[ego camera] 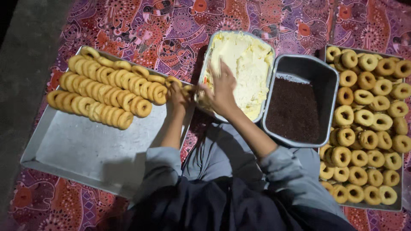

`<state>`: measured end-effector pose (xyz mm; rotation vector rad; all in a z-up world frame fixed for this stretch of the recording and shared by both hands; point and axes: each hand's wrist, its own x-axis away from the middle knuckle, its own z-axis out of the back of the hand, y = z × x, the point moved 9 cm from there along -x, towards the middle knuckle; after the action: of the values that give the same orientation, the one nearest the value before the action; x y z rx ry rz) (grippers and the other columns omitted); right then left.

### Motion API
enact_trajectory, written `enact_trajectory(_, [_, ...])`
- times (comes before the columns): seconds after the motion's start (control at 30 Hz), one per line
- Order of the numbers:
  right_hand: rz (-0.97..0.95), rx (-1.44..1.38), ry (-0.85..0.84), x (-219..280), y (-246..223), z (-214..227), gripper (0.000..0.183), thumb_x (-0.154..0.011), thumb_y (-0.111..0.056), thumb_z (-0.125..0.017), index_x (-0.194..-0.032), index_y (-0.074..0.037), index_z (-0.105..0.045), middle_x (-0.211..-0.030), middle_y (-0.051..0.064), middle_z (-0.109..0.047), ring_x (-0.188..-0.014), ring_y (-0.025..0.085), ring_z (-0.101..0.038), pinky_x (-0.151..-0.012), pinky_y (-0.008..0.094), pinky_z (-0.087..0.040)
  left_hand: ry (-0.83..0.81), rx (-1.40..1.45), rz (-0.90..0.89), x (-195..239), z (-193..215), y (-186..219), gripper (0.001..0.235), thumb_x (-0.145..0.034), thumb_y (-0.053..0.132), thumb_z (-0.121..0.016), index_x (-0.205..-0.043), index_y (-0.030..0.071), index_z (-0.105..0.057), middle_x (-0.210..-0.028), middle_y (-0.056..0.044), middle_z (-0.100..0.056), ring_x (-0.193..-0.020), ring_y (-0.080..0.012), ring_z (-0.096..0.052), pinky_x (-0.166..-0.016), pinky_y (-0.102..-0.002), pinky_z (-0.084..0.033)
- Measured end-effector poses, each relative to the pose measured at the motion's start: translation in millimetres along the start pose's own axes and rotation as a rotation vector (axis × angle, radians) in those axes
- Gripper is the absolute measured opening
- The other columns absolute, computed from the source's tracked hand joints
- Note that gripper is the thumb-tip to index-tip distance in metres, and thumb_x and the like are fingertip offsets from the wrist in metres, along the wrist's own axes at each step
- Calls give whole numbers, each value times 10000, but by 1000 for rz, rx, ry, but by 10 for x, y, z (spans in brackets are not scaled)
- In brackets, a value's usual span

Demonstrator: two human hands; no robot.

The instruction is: The person repeatedly picks up plain donuts, dips them into a pale cream, then rolls them in a dark granular topping before placing them on a tray. The process is repeated for many donuts in a consistent sequence.

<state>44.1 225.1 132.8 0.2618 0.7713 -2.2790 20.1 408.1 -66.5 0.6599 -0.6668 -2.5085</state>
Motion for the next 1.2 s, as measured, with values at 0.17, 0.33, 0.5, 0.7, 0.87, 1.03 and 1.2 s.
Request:
enact_trajectory(0.17, [-227, -456, 241, 558, 531, 591, 518, -988, -97, -611, -1473, -21, -445, -1459, 194, -489, -1251, 303, -575, -1043, 412, -478, 102, 212, 247, 236, 103, -194, 573, -757, 157, -891, -1150, 50, -488, -1054, -168, -609, -984, -380, -599, -888, -480, -473])
enact_trajectory(0.33, [-66, -635, -122, 862, 18, 406, 465, -866, 128, -492, -1265, -19, -679, -1174, 132, -723, -1097, 306, -684, -986, 366, -544, 503, 1021, 678, 1079, 363, -379, 462, -824, 191, -815, -1058, 75, -433, -1051, -56, -538, -942, -157, -589, -759, -342, -577])
enact_trajectory(0.5, [415, -637, -301, 1239, -605, 288, 361, -870, -31, -752, -1220, -37, -662, -1220, 147, -679, -1134, 349, -651, -997, 428, -525, 130, 1619, 881, 1898, 400, 291, 225, -997, 280, -653, -1033, 107, -514, -959, -61, -563, -910, -206, -606, -766, -351, -537])
enact_trajectory(0.7, [143, -503, -495, 927, 138, 111, 384, -766, -119, -832, -1107, -25, -683, -952, 132, -657, -828, 288, -658, -745, 389, -547, -221, 1820, 907, 1988, 163, 771, 462, -1010, 470, -448, -1221, 98, -622, -1194, -41, -676, -1107, -189, -637, -958, -386, -519])
enact_trajectory(0.87, [123, -116, -182, 528, 602, 460, 247, -762, -40, -783, -1007, -61, -754, -898, 130, -692, -876, 331, -634, -780, 407, -513, -326, 2111, 829, 1806, -234, 939, 550, -1109, 542, -441, -1250, 29, -583, -1200, -122, -628, -1133, -290, -613, -1051, -555, -507])
enact_trajectory(1.03, [357, -458, -240, 623, 363, 335, 279, -734, -67, -835, -996, -63, -741, -920, 135, -709, -904, 328, -645, -853, 447, -502, -260, 2078, 835, 1637, -346, 984, 645, -1067, 537, -407, -1440, 23, -522, -1418, -116, -576, -1325, -269, -537, -1154, -450, -410])
enact_trajectory(1.2, [215, -68, -69, 590, 757, 339, 366, -706, -44, -817, -1069, -88, -802, -940, 155, -709, -905, 355, -629, -832, 447, -509, -317, 2056, 881, 1753, -366, 1026, 683, -1054, 543, -372, -1410, -25, -503, -1410, -162, -567, -1326, -303, -540, -1139, -471, -409])
